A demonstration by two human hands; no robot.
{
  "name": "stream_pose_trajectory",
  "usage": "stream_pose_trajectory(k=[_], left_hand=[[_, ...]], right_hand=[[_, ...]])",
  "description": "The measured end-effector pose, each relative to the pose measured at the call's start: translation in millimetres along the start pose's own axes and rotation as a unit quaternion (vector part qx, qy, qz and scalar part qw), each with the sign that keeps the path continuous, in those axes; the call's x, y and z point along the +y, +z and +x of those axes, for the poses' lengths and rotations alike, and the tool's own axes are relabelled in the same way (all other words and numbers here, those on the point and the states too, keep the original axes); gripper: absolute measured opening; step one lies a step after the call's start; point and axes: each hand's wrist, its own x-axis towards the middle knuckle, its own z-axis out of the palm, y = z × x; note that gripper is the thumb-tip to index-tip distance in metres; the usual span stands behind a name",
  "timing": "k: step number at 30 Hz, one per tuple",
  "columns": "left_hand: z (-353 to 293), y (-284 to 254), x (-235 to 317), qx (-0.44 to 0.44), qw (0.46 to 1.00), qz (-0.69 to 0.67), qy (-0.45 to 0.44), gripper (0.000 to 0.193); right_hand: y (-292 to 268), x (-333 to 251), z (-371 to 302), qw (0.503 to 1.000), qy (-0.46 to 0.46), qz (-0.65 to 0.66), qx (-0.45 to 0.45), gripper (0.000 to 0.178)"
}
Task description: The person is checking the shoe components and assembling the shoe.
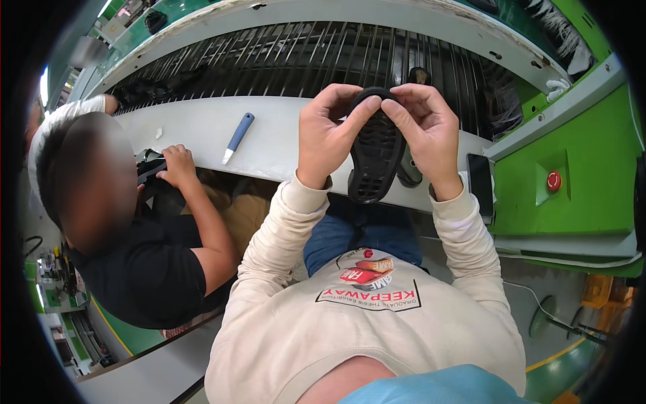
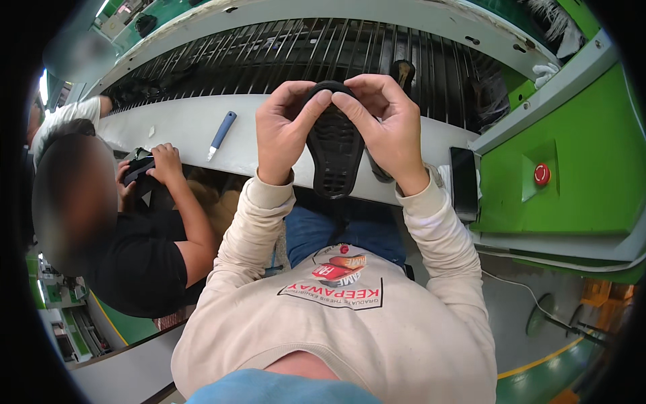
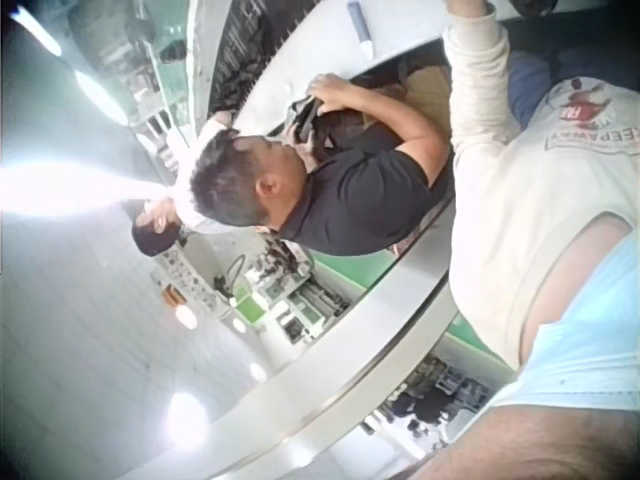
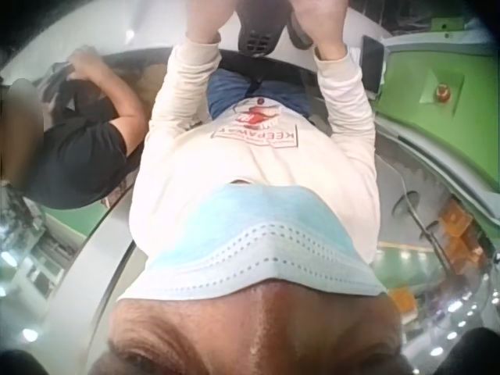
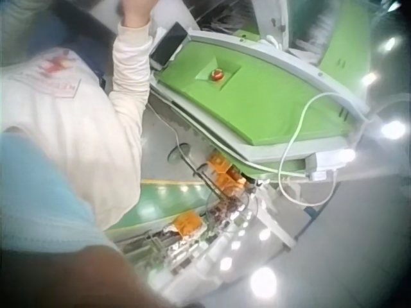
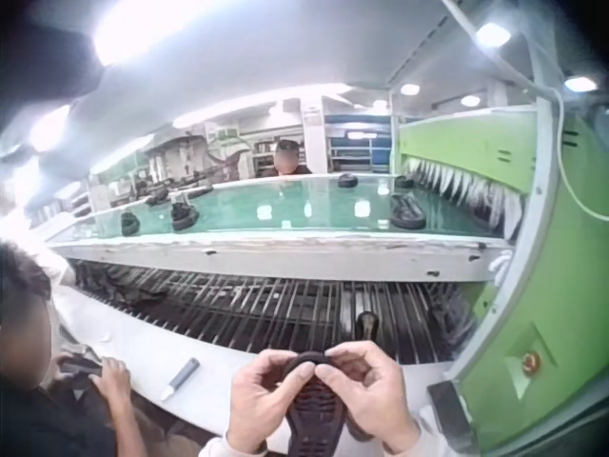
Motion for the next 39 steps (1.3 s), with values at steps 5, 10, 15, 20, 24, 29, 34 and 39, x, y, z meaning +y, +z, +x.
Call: stream_pose_trajectory(k=[5,10,15,20,24,29,34,39], left_hand=[[0.9,-5.2,9.2,-0.028,0.997,-0.048,-0.046,0.023],[3.1,0.8,-7.1,-0.043,0.985,-0.142,-0.089,0.021],[0.7,15.3,-43.6,0.021,0.996,-0.071,-0.056,0.022],[-1.0,28.2,-59.5,0.055,0.997,-0.044,-0.018,0.024],[8.5,12.9,-78.3,0.073,0.996,-0.013,-0.055,0.024],[13.0,-16.1,-111.9,0.091,0.991,-0.015,-0.096,0.028],[11.8,-15.4,-104.3,0.070,0.989,-0.037,-0.122,0.030],[5.1,3.6,-84.7,0.053,0.997,0.064,-0.002,0.032]], right_hand=[[-3.6,-4.4,0.0,0.999,0.022,0.048,-0.011,0.025],[-17.7,9.5,6.2,0.972,0.139,0.179,-0.058,0.023],[-12.0,23.5,-0.4,0.998,0.068,-0.001,0.006,0.030],[-16.0,33.5,-5.1,0.992,0.028,-0.117,0.025,0.042],[-24.6,28.9,-4.0,0.965,0.005,-0.261,-0.001,0.060],[-56.1,47.2,-32.2,0.877,0.122,-0.460,-0.062,0.085],[-43.5,56.3,-18.7,0.919,-0.026,-0.393,-0.011,0.068],[-10.8,65.4,7.6,0.968,-0.054,-0.243,0.013,0.053]])
